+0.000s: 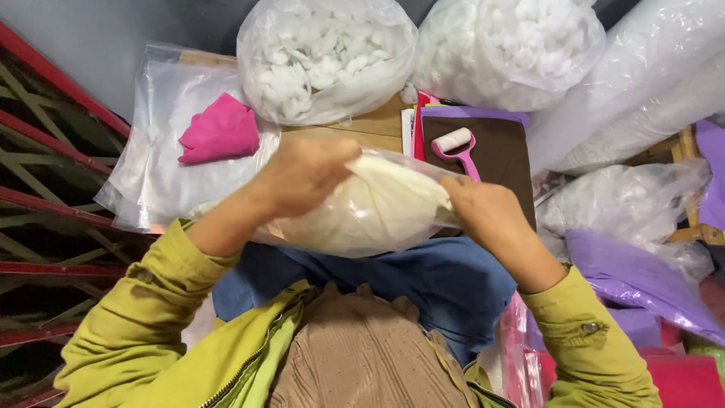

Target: Folding a piece of fabric and then packaging a white pillow into a clear plastic bag and sealing it.

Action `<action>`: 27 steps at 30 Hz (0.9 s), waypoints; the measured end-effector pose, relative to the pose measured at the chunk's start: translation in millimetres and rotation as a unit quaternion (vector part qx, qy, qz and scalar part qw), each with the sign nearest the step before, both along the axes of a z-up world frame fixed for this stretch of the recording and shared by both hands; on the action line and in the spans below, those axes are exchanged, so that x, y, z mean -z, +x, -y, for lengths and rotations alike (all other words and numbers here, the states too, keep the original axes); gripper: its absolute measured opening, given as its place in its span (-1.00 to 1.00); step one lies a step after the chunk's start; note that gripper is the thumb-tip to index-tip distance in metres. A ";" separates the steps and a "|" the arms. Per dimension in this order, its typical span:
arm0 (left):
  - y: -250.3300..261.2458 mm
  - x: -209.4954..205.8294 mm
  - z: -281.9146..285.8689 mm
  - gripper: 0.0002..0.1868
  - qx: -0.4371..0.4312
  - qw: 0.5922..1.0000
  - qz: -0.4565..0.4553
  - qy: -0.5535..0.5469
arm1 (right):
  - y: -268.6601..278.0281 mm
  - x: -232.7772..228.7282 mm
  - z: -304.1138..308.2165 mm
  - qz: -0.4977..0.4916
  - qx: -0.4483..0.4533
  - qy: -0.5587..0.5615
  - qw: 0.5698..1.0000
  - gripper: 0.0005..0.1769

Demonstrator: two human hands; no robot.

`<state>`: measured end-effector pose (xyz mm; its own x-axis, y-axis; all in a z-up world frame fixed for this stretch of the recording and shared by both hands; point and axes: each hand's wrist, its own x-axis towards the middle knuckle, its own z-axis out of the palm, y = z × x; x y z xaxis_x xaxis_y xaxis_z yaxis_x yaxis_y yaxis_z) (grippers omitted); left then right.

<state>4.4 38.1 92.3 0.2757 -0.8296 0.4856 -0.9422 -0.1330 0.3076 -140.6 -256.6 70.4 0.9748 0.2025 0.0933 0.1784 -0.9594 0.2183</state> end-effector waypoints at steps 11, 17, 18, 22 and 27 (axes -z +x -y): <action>28.5 -8.3 -23.0 -0.82 -0.151 0.945 0.150 0.247 | 1.7 3.8 50.0 0.127 0.032 -0.075 0.988 -0.88; 35.8 24.1 -31.0 -0.76 -0.160 0.952 0.146 0.216 | 2.3 -28.0 38.7 0.319 -0.007 0.021 0.948 -0.79; 43.3 42.8 -33.9 -0.76 -0.161 0.952 0.144 0.216 | 1.4 -12.7 41.7 0.317 -0.008 0.020 0.948 -0.79; 56.9 30.7 -42.5 -0.73 -0.177 0.964 0.111 0.162 | 9.5 -11.4 50.0 0.267 0.053 0.020 0.962 -0.89; 52.9 27.0 -50.7 -0.74 -0.150 0.977 -0.060 0.141 | 15.5 12.0 55.7 0.258 -0.029 0.156 0.953 -0.89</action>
